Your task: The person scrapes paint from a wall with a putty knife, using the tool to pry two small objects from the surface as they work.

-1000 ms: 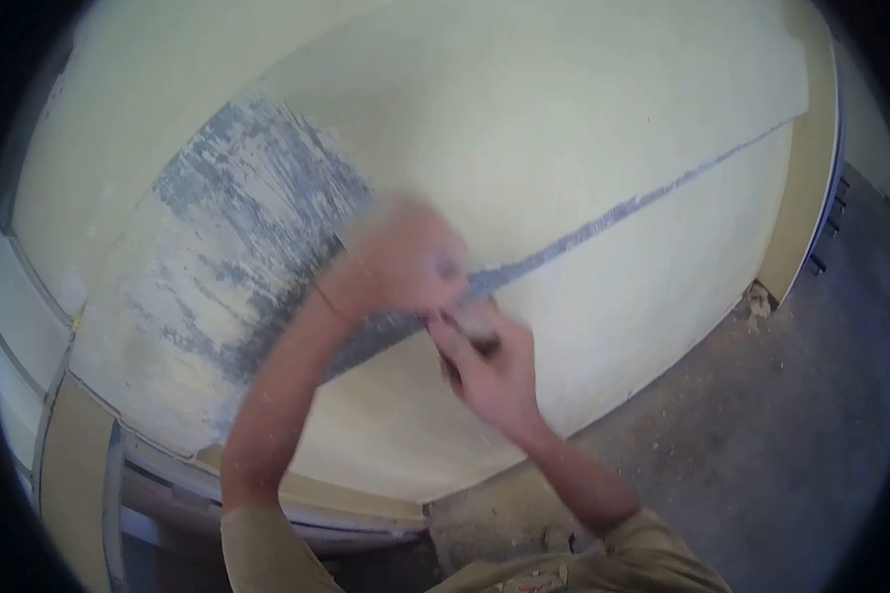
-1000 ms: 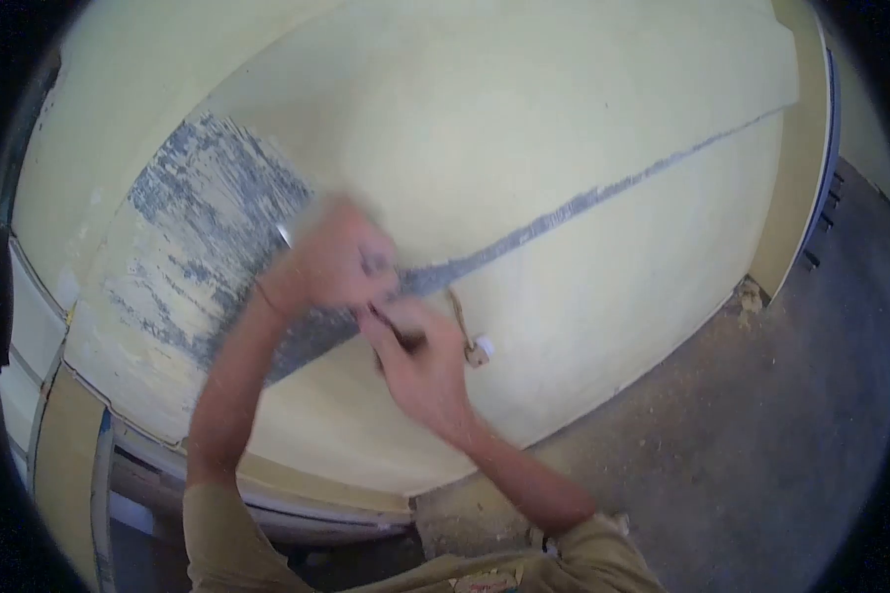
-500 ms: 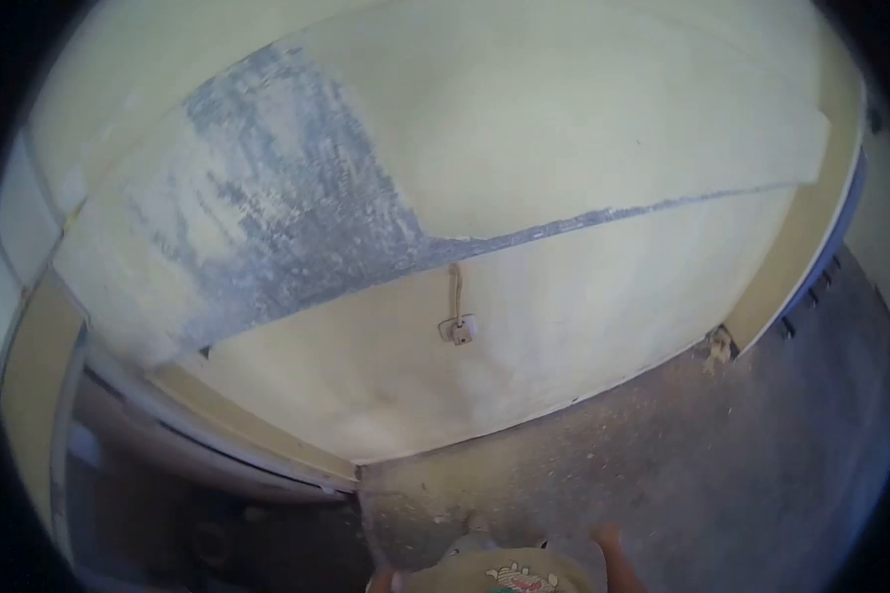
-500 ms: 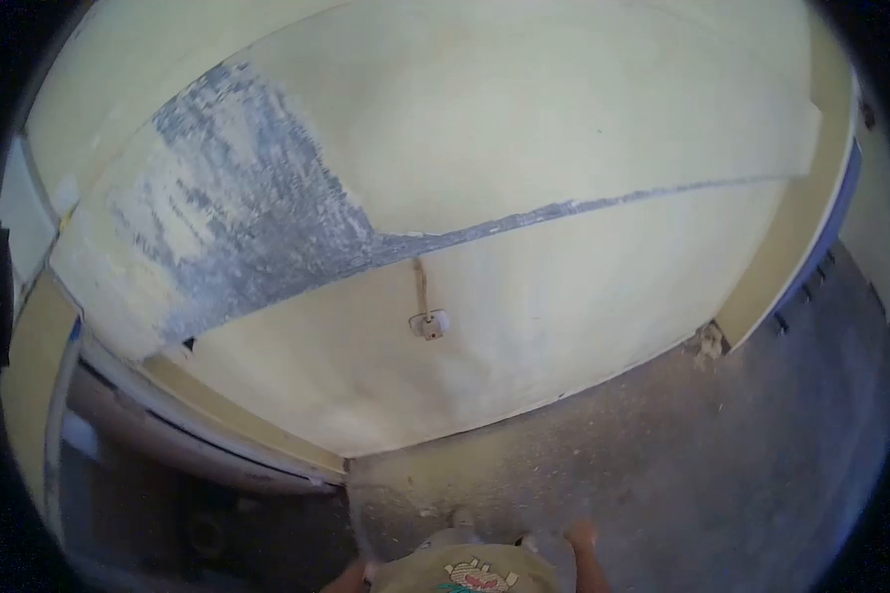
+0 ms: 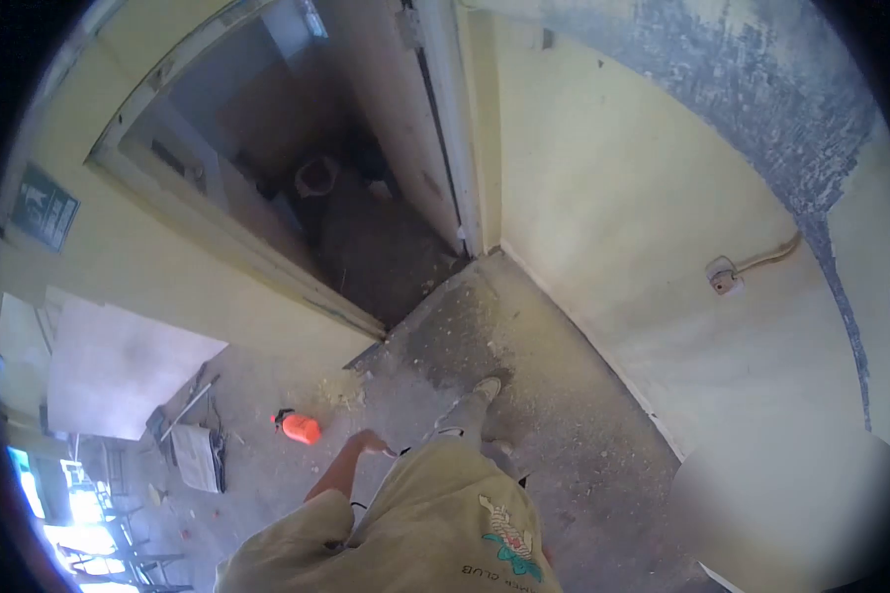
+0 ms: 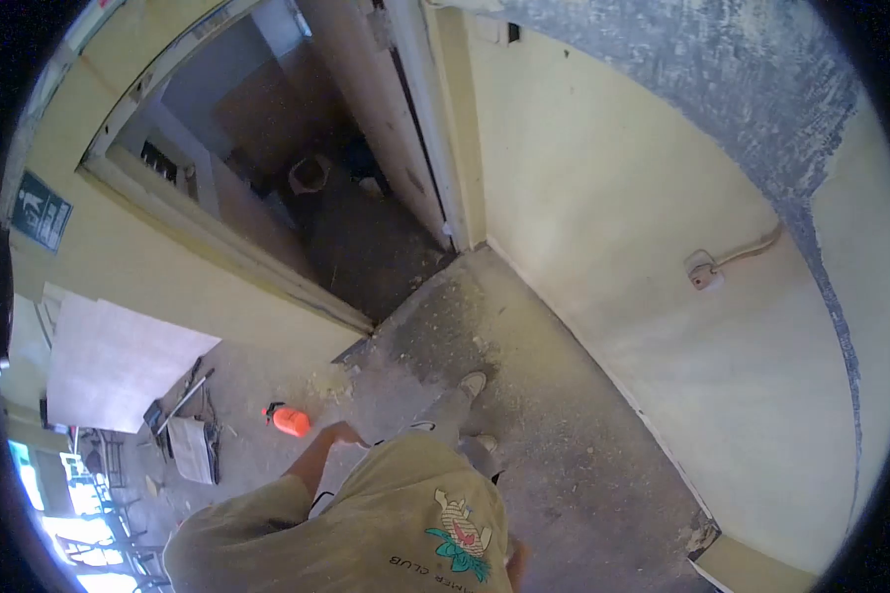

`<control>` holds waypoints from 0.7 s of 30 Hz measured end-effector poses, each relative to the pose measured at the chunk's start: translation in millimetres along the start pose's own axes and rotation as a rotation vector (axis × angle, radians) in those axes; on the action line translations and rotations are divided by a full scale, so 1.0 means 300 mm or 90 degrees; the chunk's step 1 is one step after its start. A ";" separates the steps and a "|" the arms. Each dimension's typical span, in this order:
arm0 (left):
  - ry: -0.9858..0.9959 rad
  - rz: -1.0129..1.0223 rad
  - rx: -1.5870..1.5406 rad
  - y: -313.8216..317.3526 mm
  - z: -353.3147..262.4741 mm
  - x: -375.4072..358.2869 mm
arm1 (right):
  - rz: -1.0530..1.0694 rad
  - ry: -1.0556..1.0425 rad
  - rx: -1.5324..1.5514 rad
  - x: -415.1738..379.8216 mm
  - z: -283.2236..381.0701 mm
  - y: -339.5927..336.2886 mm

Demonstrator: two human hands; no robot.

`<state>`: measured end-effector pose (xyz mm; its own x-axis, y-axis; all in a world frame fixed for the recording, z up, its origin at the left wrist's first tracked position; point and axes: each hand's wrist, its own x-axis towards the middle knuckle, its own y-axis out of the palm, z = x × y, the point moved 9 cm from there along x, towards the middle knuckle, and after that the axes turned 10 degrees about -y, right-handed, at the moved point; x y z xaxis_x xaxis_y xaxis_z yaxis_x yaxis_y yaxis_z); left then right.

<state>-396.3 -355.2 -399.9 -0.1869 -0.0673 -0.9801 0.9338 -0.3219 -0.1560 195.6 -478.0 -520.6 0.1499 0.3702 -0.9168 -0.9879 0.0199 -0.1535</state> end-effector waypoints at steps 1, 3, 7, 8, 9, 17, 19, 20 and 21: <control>0.008 0.116 -0.168 0.040 -0.048 0.028 | 0.000 0.056 0.065 0.000 -0.049 0.014; 0.030 0.343 -0.500 0.103 -0.168 0.108 | -0.196 -0.257 -0.170 0.425 -0.134 -0.193; 0.319 -0.034 0.009 0.017 -0.323 0.223 | -0.251 -0.253 -0.061 0.189 0.489 -0.306; 0.302 0.071 -0.302 0.009 -0.339 0.178 | -0.456 -0.445 -0.422 0.045 0.705 -0.289; 0.304 0.066 -0.296 -0.001 -0.341 0.166 | -0.455 -0.444 -0.414 -0.030 0.798 -0.252; 0.473 -0.162 0.531 0.071 -0.228 0.437 | -0.255 -0.364 -0.040 -0.290 0.917 0.024; 0.516 -0.263 0.714 0.102 -0.235 0.421 | -0.242 -0.370 0.056 -0.354 0.935 0.078; 0.556 -0.265 0.766 0.146 -0.181 0.502 | -0.213 -0.375 0.131 -0.377 0.939 0.089; 0.421 -0.133 0.646 0.089 -0.137 0.515 | -0.260 -0.375 0.181 -0.393 0.939 0.055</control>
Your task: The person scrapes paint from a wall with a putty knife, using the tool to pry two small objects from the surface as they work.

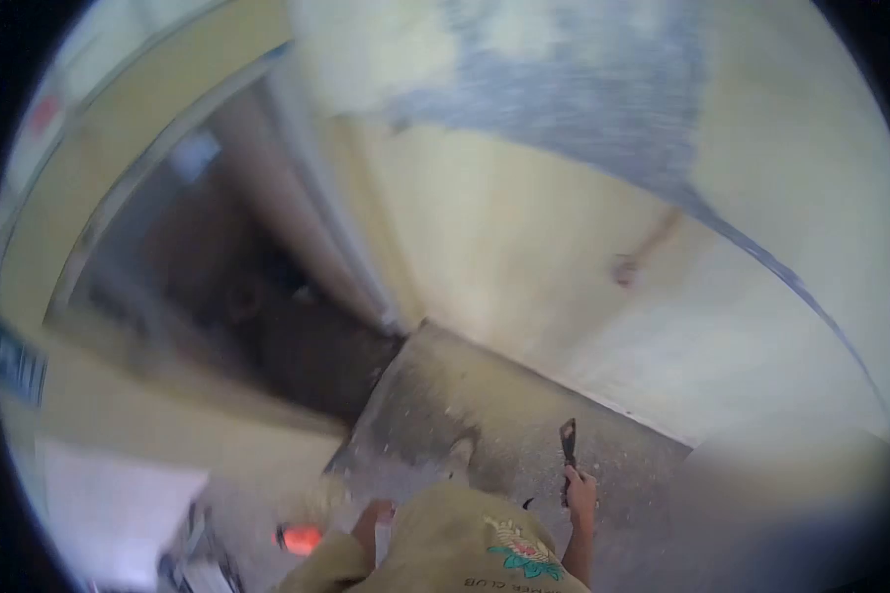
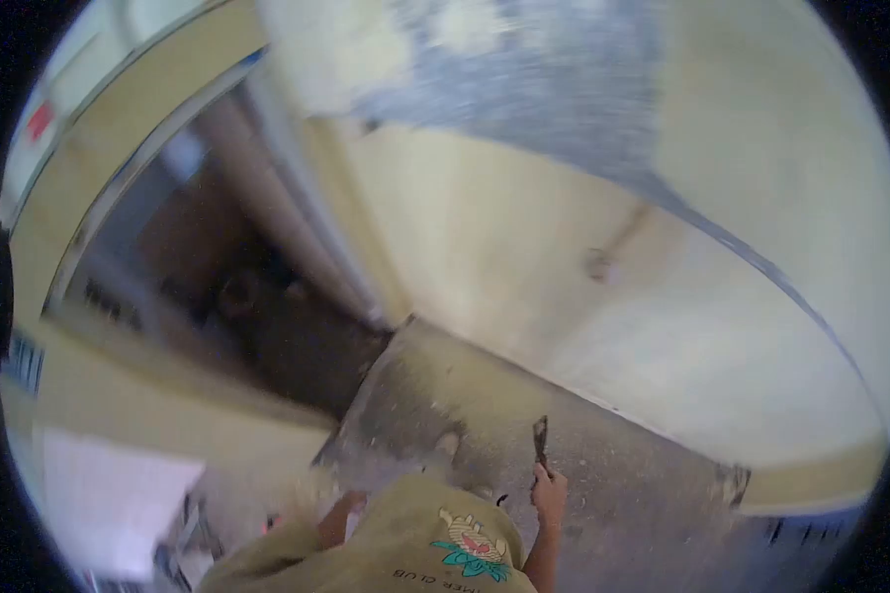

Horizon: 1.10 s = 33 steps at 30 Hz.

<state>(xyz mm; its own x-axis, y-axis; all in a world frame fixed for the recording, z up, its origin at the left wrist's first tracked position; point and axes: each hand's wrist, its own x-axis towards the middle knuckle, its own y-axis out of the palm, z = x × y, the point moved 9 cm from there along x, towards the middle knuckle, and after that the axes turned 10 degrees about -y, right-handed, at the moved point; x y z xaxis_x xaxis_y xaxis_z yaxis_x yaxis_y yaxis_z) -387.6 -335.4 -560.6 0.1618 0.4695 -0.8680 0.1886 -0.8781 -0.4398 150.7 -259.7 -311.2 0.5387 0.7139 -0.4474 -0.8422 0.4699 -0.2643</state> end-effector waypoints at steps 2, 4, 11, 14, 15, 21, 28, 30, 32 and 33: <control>-0.066 0.133 -0.094 -0.047 -0.006 0.065 | 0.025 -0.053 0.015 -0.012 0.049 0.000; -0.247 -0.017 -0.491 -0.335 -0.140 0.032 | -0.060 -0.107 0.057 -0.044 0.204 -0.049; 0.124 -0.214 -0.342 -1.059 -0.750 0.140 | -0.136 -0.283 0.070 -0.279 0.836 -0.141; 0.358 -0.128 -0.615 -1.406 -1.299 -0.193 | -0.080 -0.374 0.192 -0.182 1.002 -0.104; 0.439 -0.086 -0.598 -1.471 -1.461 -0.347 | -0.037 -0.406 0.221 -0.192 1.070 -0.067; 0.736 -0.029 -0.584 -1.755 -2.015 -0.945 | -0.022 -0.512 0.296 -0.184 1.373 0.027; 0.735 -0.241 -0.706 -1.953 -2.178 -0.913 | -0.086 -0.543 0.412 -0.088 1.436 0.074; 0.777 -0.281 -0.703 -1.970 -2.183 -0.904 | -0.102 -0.509 0.419 -0.081 1.438 0.089; 0.823 -0.320 -0.705 -1.986 -2.192 -0.924 | -0.117 -0.477 0.420 -0.078 1.445 0.101; 0.823 -0.286 -0.729 -1.987 -2.194 -0.921 | -0.135 -0.480 0.421 -0.083 1.446 0.108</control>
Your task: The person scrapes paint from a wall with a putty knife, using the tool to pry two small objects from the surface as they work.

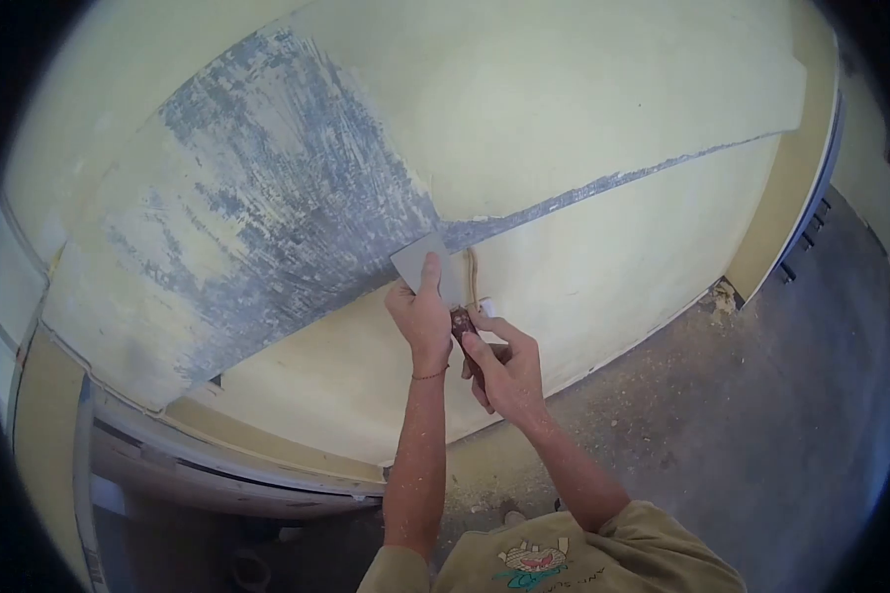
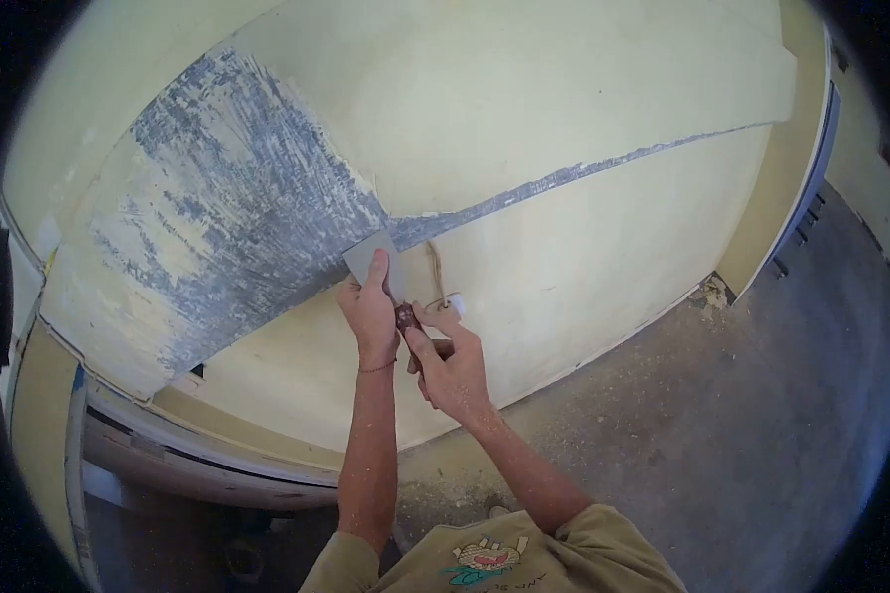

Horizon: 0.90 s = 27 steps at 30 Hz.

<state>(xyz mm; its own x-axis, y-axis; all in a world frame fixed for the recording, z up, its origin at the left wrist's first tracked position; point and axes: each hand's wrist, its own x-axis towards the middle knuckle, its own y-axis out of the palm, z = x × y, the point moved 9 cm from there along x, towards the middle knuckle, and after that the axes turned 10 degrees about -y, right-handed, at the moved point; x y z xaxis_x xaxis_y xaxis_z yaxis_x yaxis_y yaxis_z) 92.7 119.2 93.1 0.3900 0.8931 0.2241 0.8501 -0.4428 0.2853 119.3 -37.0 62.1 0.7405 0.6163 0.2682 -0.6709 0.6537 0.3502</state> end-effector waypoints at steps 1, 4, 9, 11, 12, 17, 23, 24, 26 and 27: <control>-0.020 0.005 -0.030 -0.002 0.012 0.000 | -0.016 -0.006 -0.005 -0.005 -0.004 -0.002; -0.058 -0.011 0.033 -0.016 0.074 0.003 | -0.030 -0.124 -0.047 0.044 -0.062 -0.049; 0.045 -0.045 0.069 0.002 -0.080 0.041 | -0.034 -0.116 -0.033 0.079 0.024 0.005; 0.138 -0.075 0.085 0.008 -0.101 -0.016 | -0.053 -0.033 -0.040 0.034 0.014 -0.015; 0.147 -0.079 0.083 0.008 -0.103 -0.030 | -0.045 -0.039 -0.037 0.027 -0.004 -0.020; 0.030 -0.045 0.056 0.029 -0.051 -0.001 | -0.052 -0.044 -0.004 0.046 0.003 -0.024; 0.035 -0.046 0.026 0.032 -0.093 0.044 | -0.018 -0.161 -0.061 0.094 0.048 0.000; 0.056 -0.053 0.047 0.032 -0.135 0.045 | -0.028 -0.154 -0.061 0.092 0.063 -0.007; 0.007 -0.024 -0.024 0.048 -0.122 0.044 | -0.001 -0.118 -0.050 0.103 0.109 0.006; -0.019 -0.036 -0.025 0.036 -0.101 0.032 | -0.007 -0.124 -0.048 0.088 0.124 -0.002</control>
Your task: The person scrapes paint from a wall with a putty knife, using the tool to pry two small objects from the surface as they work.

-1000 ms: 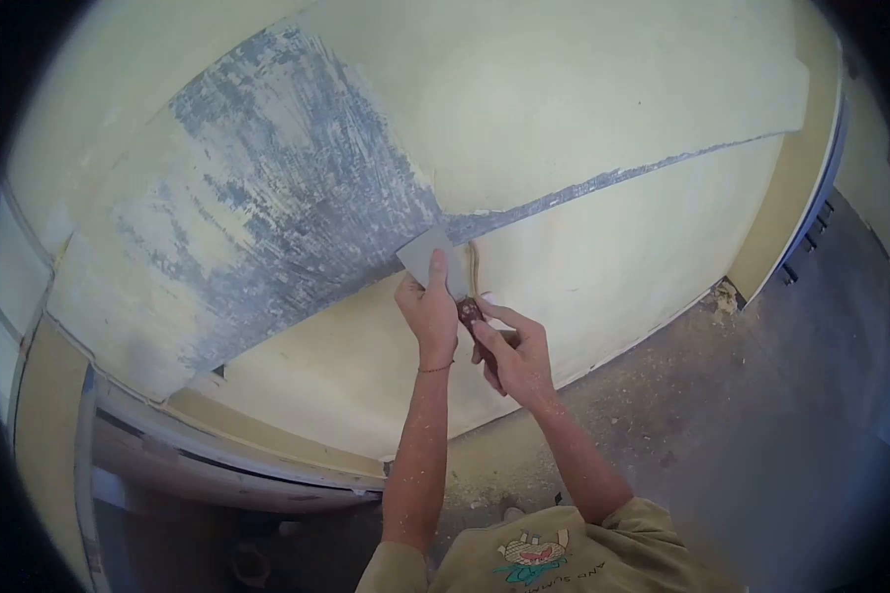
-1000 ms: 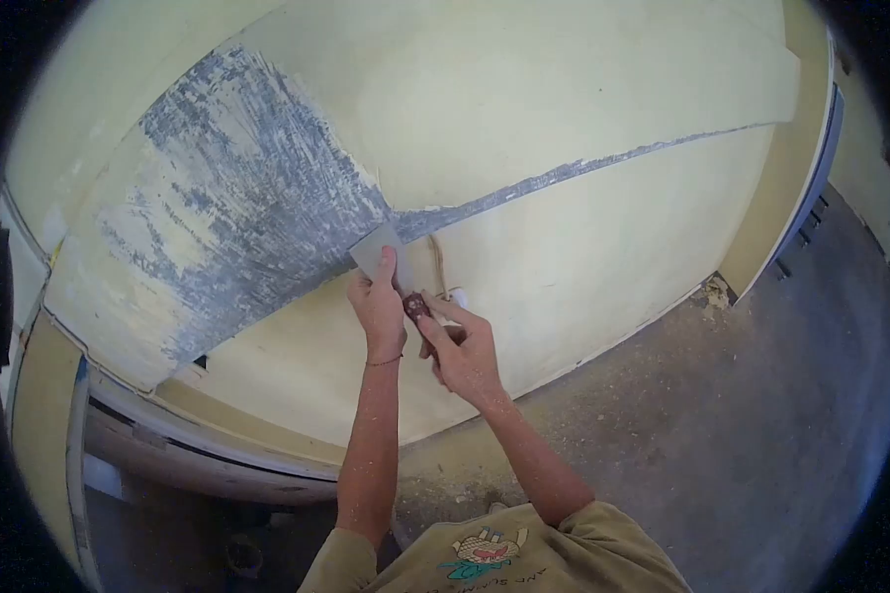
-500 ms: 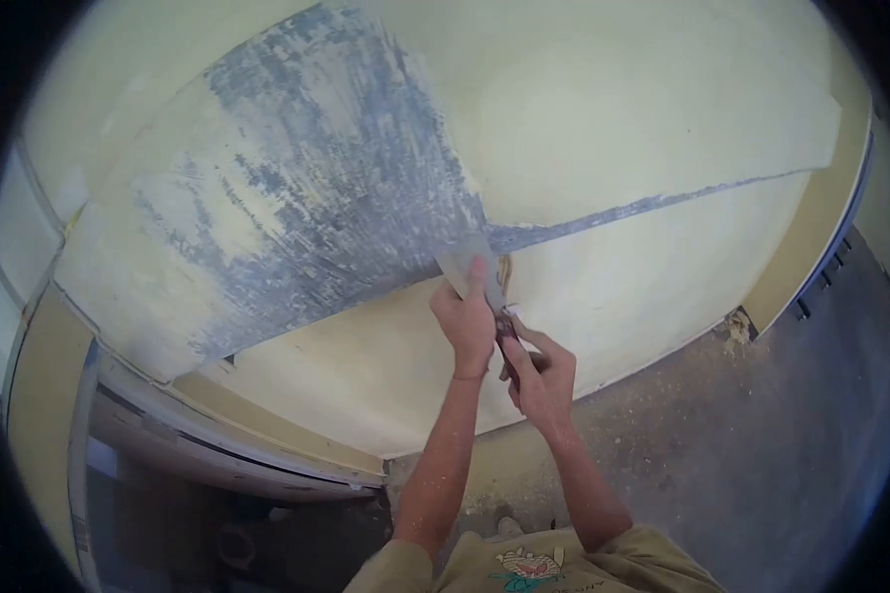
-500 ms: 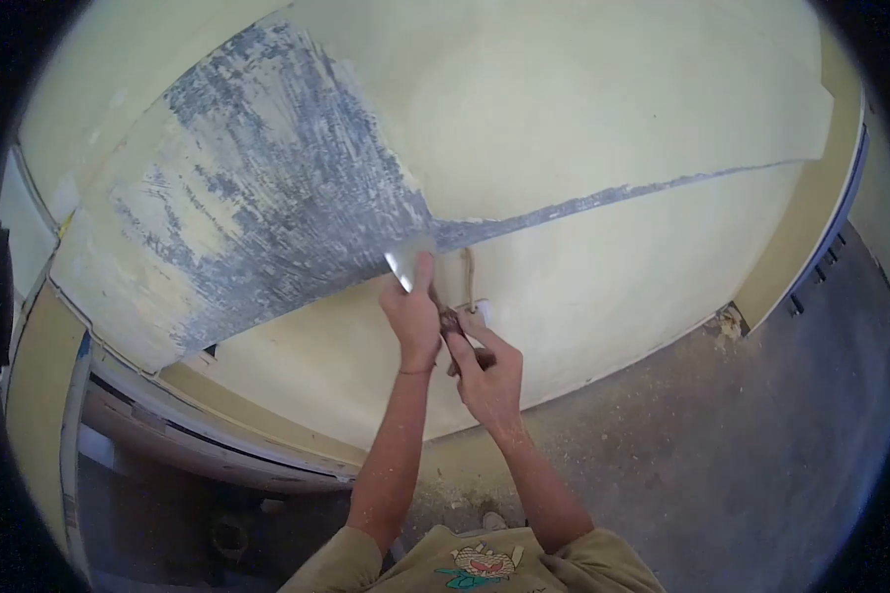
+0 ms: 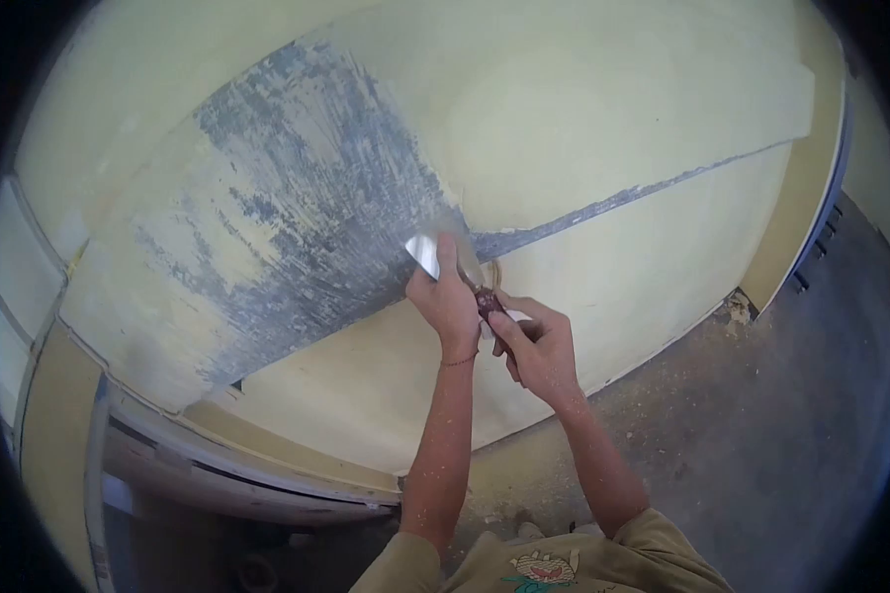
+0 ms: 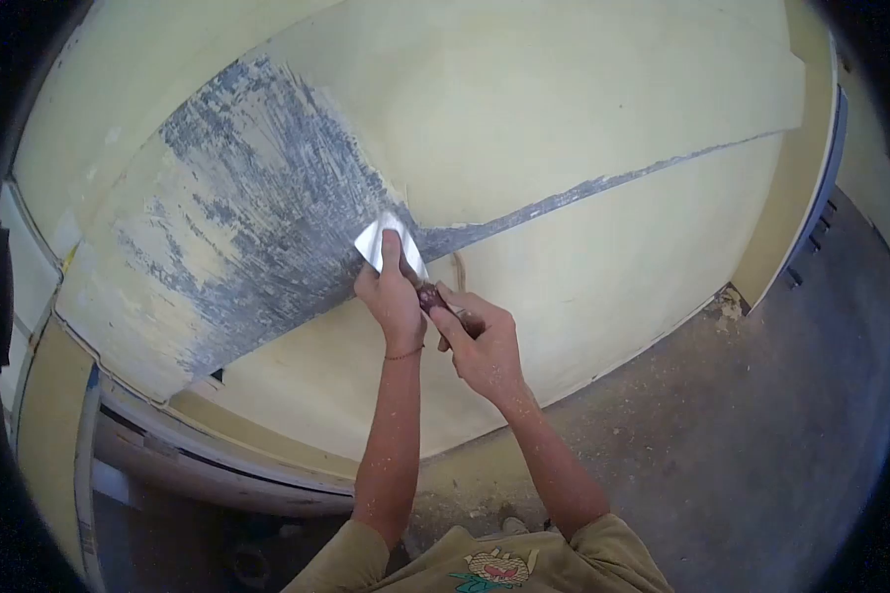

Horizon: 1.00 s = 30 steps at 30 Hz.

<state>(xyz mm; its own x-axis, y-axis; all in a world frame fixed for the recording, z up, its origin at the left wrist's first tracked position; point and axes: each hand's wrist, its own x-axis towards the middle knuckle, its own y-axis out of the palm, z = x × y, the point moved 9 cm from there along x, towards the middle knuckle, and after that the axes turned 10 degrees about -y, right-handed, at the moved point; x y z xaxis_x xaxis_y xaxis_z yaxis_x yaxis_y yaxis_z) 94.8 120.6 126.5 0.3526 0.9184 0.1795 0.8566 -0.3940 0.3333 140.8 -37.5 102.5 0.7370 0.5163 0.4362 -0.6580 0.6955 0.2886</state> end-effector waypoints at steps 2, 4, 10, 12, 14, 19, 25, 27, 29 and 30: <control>-0.009 -0.019 -0.020 -0.026 0.063 0.006 | 0.043 0.070 -0.023 -0.051 -0.021 0.001; 0.003 0.009 -0.022 -0.027 0.048 -0.003 | 0.021 0.041 0.011 -0.093 -0.033 0.000; 0.006 0.068 -0.076 -0.022 -0.013 -0.006 | -0.016 -0.037 0.033 -0.113 -0.054 0.043; -0.114 0.176 -0.049 0.019 0.010 -0.028 | -0.015 -0.023 0.032 -0.111 -0.067 0.043; -0.100 0.183 -0.052 0.032 0.005 -0.039 | -0.027 -0.021 0.045 -0.102 -0.072 0.031; -0.050 0.160 -0.037 0.073 -0.045 -0.035 | 0.022 0.014 0.059 -0.042 -0.046 0.025; -0.057 0.095 -0.016 0.074 -0.062 -0.048 | 0.077 -0.082 0.024 -0.029 -0.043 0.040; -0.110 0.088 -0.055 0.075 -0.029 -0.061 | 0.078 0.003 0.049 -0.033 -0.071 0.034; -0.092 0.092 -0.039 0.074 -0.021 -0.048 | 0.086 0.031 0.061 -0.024 -0.102 0.027; -0.069 0.092 -0.024 0.068 -0.020 -0.044 | 0.101 0.057 0.075 -0.026 -0.121 0.032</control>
<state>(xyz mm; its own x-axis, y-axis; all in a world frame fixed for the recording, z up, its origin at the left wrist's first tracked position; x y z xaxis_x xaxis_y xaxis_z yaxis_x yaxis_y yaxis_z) 105.3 100.1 136.5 0.5106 0.8502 0.1284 0.7804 -0.5209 0.3460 134.2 -16.6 70.9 0.6305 0.6604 0.4079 -0.7762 0.5415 0.3230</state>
